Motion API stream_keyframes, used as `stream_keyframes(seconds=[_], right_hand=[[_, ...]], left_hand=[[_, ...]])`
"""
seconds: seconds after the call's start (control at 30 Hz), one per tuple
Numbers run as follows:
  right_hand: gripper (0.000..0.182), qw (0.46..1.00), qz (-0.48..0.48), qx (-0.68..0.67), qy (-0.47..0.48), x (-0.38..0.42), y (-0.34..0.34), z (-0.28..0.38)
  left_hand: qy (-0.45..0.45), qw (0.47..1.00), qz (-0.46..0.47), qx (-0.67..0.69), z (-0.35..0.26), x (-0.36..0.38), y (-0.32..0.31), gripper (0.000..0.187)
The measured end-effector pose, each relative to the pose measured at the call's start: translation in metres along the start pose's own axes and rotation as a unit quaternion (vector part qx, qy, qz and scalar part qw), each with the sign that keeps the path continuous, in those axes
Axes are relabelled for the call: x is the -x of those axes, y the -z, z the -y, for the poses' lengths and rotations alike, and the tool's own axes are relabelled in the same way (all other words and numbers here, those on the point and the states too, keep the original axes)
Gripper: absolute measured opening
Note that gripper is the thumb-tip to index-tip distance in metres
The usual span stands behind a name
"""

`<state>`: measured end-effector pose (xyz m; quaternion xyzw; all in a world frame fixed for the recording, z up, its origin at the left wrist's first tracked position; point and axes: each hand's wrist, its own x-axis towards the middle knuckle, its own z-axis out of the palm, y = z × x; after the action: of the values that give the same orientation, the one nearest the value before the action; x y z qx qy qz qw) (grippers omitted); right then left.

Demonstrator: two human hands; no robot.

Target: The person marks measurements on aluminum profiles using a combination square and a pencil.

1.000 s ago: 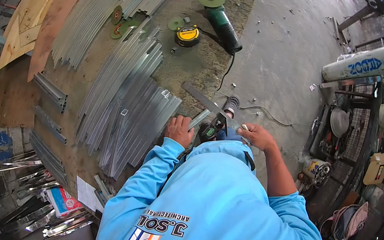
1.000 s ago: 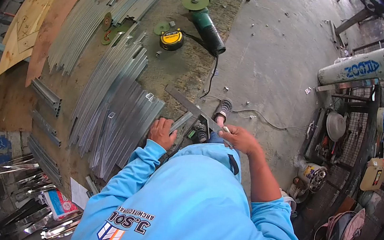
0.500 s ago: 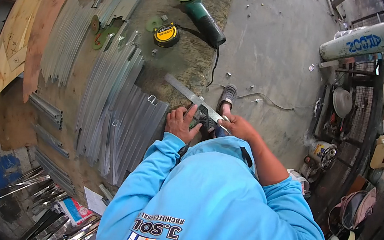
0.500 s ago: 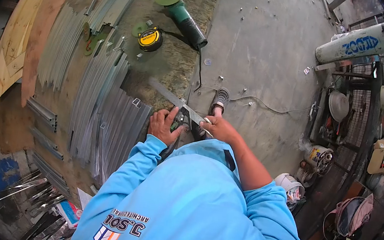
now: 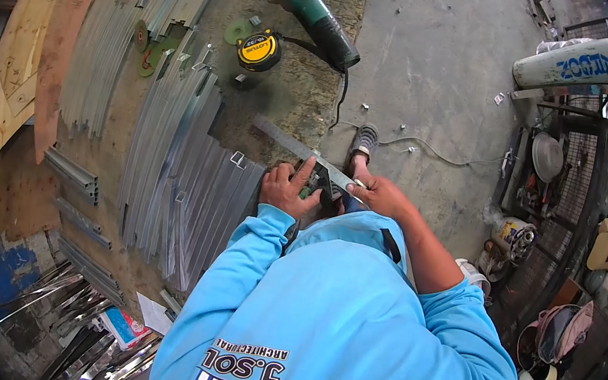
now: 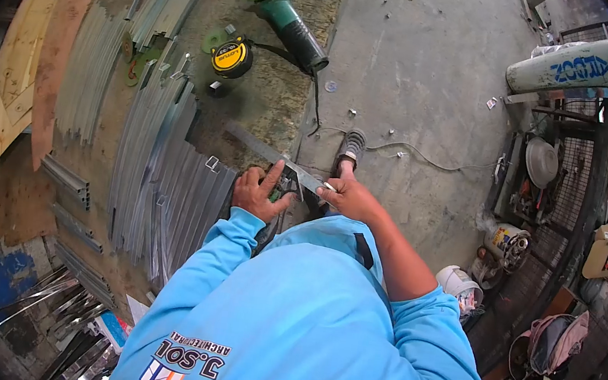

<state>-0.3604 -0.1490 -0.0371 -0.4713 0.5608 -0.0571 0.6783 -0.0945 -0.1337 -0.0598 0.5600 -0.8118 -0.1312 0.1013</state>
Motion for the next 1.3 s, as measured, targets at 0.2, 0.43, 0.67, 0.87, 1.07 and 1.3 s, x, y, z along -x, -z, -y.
stream_keyframes(seconds=[0.2,0.43,0.67,0.87,1.07,1.3], right_hand=[[0.039,0.999,0.009,0.038,0.022,-0.012,0.002,-0.01],[0.029,0.916,-0.254,0.166,0.263,-0.004,0.005,0.042],[0.028,0.931,-0.174,0.112,0.302,-0.01,-0.007,0.081],[0.026,0.928,-0.163,0.154,0.298,-0.015,-0.013,0.072],[0.028,0.925,-0.161,0.162,0.303,-0.02,-0.017,0.07],[0.023,0.908,-0.164,0.2,0.33,-0.029,-0.018,0.077]], left_hand=[[0.012,1.0,-0.002,0.004,-0.003,-0.004,0.005,0.092],[0.029,0.999,0.032,0.011,-0.009,-0.008,0.013,0.099],[0.03,0.999,0.012,0.013,-0.004,-0.004,0.004,0.097],[0.048,0.998,0.043,0.011,-0.005,-0.006,0.011,0.088],[0.05,0.998,0.035,0.017,-0.006,-0.005,0.012,0.088],[0.041,0.998,0.046,0.023,-0.004,-0.004,0.012,0.094]])
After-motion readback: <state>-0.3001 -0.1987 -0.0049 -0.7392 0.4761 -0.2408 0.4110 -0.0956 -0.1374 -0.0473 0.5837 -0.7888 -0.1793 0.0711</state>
